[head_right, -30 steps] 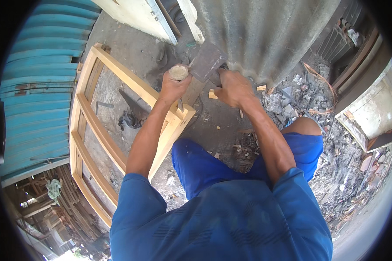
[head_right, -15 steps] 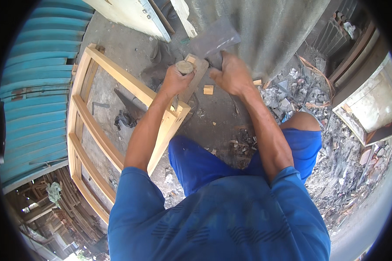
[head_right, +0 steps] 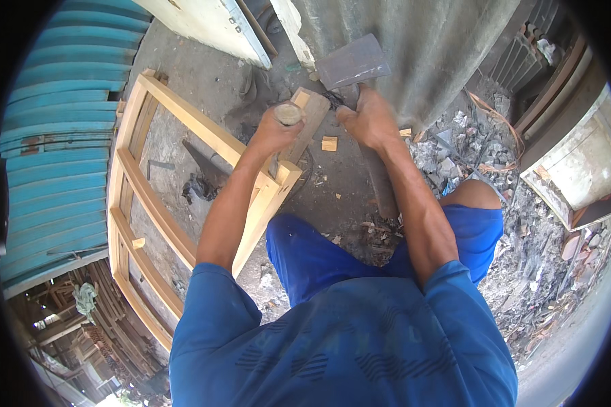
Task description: The person assembles a wood frame by hammering a joint into place, using a saw to trim a piece of lumber, and hammering a chisel to carve out wood at a joint.
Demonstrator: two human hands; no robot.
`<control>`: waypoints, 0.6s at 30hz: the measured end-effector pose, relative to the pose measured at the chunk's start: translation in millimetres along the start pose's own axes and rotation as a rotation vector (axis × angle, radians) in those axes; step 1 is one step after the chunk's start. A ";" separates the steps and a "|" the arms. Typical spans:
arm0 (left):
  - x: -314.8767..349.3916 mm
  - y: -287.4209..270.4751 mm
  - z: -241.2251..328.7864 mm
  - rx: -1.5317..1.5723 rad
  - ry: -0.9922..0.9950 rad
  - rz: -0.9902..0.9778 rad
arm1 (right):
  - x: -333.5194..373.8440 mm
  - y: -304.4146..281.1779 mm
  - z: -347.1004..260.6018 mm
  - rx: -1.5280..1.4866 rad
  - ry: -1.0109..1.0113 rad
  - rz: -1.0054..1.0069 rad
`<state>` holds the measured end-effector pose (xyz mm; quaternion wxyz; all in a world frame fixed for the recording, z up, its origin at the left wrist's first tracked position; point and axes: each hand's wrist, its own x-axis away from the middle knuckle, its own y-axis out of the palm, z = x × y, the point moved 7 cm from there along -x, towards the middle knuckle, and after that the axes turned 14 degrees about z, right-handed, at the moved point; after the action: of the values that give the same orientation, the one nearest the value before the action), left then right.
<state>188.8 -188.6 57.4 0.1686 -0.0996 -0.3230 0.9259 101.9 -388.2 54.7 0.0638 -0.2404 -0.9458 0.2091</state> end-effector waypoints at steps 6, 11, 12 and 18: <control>-23.2 -47.4 6.6 -0.049 -0.101 0.056 | 7.9 -29.4 -7.7 -0.191 0.143 0.023; -20.1 -37.1 -15.5 0.125 -0.122 0.264 | 3.9 -49.3 -16.1 -0.237 0.051 0.142; -18.9 -32.8 -22.0 0.126 -0.113 0.268 | 3.7 -54.7 -21.3 -0.249 0.025 0.168; -9.0 -15.6 -31.3 0.066 -0.097 0.210 | 6.5 -84.1 -55.0 -0.244 -0.078 0.322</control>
<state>210.2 -162.9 43.7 0.0579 -0.0825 -0.2878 0.9524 72.3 -432.1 140.5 -0.0368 -0.3860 -0.9152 0.1096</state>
